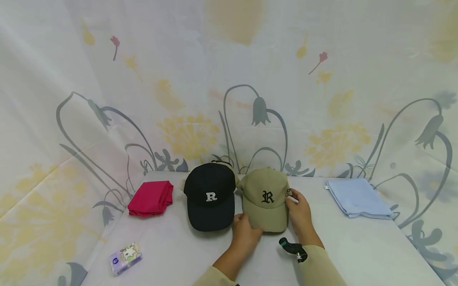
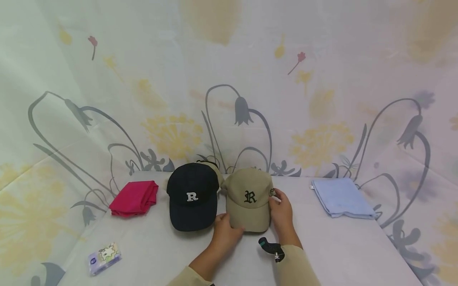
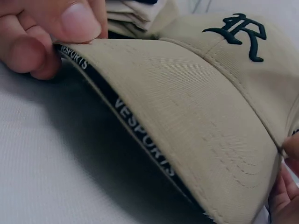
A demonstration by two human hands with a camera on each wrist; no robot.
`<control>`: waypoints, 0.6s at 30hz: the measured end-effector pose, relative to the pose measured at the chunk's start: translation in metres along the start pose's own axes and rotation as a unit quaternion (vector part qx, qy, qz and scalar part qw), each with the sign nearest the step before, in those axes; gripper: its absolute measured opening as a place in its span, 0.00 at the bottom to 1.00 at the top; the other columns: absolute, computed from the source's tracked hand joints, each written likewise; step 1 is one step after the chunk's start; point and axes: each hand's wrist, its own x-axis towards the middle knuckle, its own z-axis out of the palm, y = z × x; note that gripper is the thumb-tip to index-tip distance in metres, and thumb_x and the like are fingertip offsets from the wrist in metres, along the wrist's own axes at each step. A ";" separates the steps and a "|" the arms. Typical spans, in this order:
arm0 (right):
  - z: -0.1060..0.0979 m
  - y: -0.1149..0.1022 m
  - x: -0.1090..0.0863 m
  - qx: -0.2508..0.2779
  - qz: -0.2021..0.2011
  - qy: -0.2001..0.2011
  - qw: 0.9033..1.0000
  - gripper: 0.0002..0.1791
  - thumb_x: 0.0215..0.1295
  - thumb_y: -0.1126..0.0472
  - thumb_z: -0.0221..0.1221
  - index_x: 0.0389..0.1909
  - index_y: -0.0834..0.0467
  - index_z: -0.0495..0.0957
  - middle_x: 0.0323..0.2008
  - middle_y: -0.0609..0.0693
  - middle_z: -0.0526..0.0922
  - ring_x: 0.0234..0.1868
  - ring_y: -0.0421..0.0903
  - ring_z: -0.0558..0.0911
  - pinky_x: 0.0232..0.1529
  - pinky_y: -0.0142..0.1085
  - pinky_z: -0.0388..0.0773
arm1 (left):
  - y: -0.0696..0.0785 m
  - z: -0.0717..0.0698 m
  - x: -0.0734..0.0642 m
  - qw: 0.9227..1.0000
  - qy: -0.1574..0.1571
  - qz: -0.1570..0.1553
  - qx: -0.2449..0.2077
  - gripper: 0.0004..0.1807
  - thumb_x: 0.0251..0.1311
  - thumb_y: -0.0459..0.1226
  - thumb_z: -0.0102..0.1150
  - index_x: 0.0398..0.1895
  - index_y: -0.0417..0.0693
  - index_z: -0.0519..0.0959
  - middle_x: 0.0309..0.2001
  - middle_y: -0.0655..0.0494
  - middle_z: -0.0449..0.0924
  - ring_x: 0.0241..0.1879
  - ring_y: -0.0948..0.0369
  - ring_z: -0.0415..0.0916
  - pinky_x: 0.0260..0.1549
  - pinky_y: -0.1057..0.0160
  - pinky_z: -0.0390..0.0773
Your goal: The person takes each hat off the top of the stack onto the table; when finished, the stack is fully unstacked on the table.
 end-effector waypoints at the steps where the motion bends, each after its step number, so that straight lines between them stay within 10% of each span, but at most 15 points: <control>1: 0.000 0.001 0.000 -0.005 -0.002 -0.005 1.000 0.31 0.80 0.60 0.51 0.80 0.59 0.59 0.77 0.59 0.65 0.71 0.57 0.71 0.71 0.50 0.70 | 0.000 0.000 0.000 1.000 0.001 0.005 0.001 0.37 0.52 0.32 0.78 0.63 0.23 0.74 0.62 0.33 0.68 0.65 0.39 0.68 0.65 0.42 0.72; 18: -0.001 -0.004 -0.002 -0.103 0.008 -0.045 0.994 0.39 0.80 0.58 0.54 0.83 0.64 0.47 0.81 0.64 0.56 0.78 0.63 0.64 0.76 0.54 0.64 | -0.004 -0.001 0.002 1.000 -0.007 0.026 -0.007 0.38 0.53 0.28 0.74 0.66 0.19 0.69 0.63 0.29 0.67 0.66 0.38 0.67 0.66 0.41 0.71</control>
